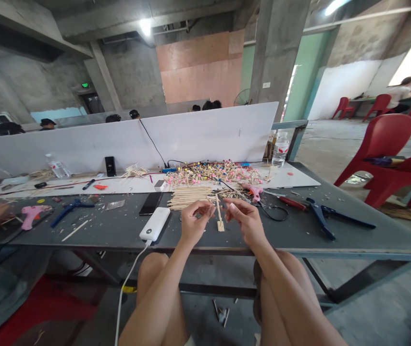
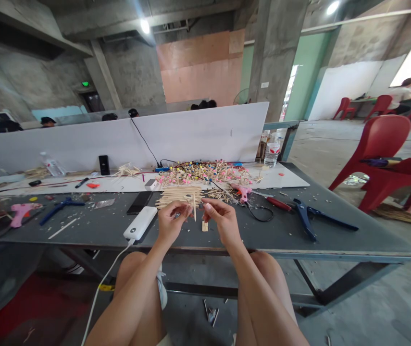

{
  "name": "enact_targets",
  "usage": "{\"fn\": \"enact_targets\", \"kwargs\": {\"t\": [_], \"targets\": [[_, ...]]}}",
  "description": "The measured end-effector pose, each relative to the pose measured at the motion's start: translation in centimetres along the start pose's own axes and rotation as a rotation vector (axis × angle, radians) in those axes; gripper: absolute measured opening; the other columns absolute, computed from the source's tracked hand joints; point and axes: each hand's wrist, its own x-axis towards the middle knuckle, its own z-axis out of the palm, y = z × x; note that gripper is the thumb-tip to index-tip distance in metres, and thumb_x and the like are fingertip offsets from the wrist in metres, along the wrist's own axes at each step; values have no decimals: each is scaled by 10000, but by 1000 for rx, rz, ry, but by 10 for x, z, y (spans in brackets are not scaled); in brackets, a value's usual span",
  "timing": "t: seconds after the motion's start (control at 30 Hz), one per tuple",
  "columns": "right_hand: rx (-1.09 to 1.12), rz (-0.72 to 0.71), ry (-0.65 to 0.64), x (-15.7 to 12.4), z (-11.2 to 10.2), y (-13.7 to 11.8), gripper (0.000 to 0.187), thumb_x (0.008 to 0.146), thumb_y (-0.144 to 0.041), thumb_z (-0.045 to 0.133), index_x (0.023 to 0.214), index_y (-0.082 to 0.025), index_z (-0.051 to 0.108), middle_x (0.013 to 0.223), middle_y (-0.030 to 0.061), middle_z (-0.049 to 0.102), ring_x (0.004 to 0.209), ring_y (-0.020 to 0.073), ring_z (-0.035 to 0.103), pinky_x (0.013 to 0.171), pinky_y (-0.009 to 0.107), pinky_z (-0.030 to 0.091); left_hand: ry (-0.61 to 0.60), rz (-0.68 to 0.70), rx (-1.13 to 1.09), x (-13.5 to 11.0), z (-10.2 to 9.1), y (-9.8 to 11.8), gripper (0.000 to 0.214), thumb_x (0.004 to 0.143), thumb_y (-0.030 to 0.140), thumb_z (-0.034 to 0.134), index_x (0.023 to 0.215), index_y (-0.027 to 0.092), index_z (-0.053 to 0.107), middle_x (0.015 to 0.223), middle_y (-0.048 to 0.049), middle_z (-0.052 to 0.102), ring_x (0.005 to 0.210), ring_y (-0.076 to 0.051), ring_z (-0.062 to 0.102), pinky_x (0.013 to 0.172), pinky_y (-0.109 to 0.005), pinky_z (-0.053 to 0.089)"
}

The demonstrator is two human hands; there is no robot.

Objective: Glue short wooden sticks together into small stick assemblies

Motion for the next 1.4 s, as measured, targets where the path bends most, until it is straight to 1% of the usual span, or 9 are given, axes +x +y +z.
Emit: {"fn": "enact_targets", "kwargs": {"t": [0.13,0.3,0.53,0.6,0.7,0.8,1.0,1.17,1.4], "targets": [[-141,-115,-12,-3,-2,0,330,699,-370,856,996,-236,804,750,16,699,581,139,594,547,287,501,-19,-29,-7,0,-2,1,249,829,406,772,852,165,717,704,-33,706,584,-146,659,521,-230,509],[-284,-163,-28,-5,-2,1,255,731,-359,841,950,-229,819,764,30,704,622,150,616,584,278,519,-49,-9,7,0,-2,1,252,838,406,762,835,158,715,731,-41,710,574,-142,655,511,-226,503],[-338,-182,-32,-6,-5,3,315,750,-379,830,1015,-211,804,812,44,730,644,158,642,622,288,547,-71,55,68,0,-3,5,234,876,386,723,843,155,714,722,-33,706,573,-126,643,552,-218,515],[-308,-174,-28,-5,-5,2,344,749,-385,831,1044,-213,793,826,43,729,658,161,650,617,288,549,-48,160,167,1,-3,8,209,903,362,691,854,160,713,753,-44,723,611,-129,656,586,-221,526],[-209,-146,-8,-2,-5,-2,355,765,-421,809,1050,-211,781,844,47,730,649,161,655,568,282,535,10,425,366,2,-4,9,109,935,251,642,905,183,721,847,-63,747,732,-140,696,650,-218,541],[-146,-87,-13,0,-3,-5,345,775,-457,793,997,-192,783,807,55,736,604,155,640,540,284,519,36,642,509,1,-4,7,124,933,141,610,964,196,717,880,-70,745,805,-145,717,708,-221,556],[-15,81,-65,2,-3,-1,331,720,-478,829,841,-175,773,628,23,677,532,143,593,500,269,498,75,817,663,-1,-3,3,189,899,87,643,1032,208,705,871,-69,739,774,-137,718,697,-216,551],[48,119,-73,2,-1,-3,294,690,-440,858,743,-167,762,601,15,661,496,104,559,487,228,468,68,848,687,-2,-2,5,188,894,80,645,1022,204,706,865,-72,738,775,-141,721,688,-217,550],[76,114,-58,1,-2,-4,302,682,-402,870,863,-178,782,643,11,686,518,112,587,491,229,471,58,770,675,-2,0,6,142,942,141,594,979,213,711,841,-62,748,758,-131,722,686,-213,551]]}}
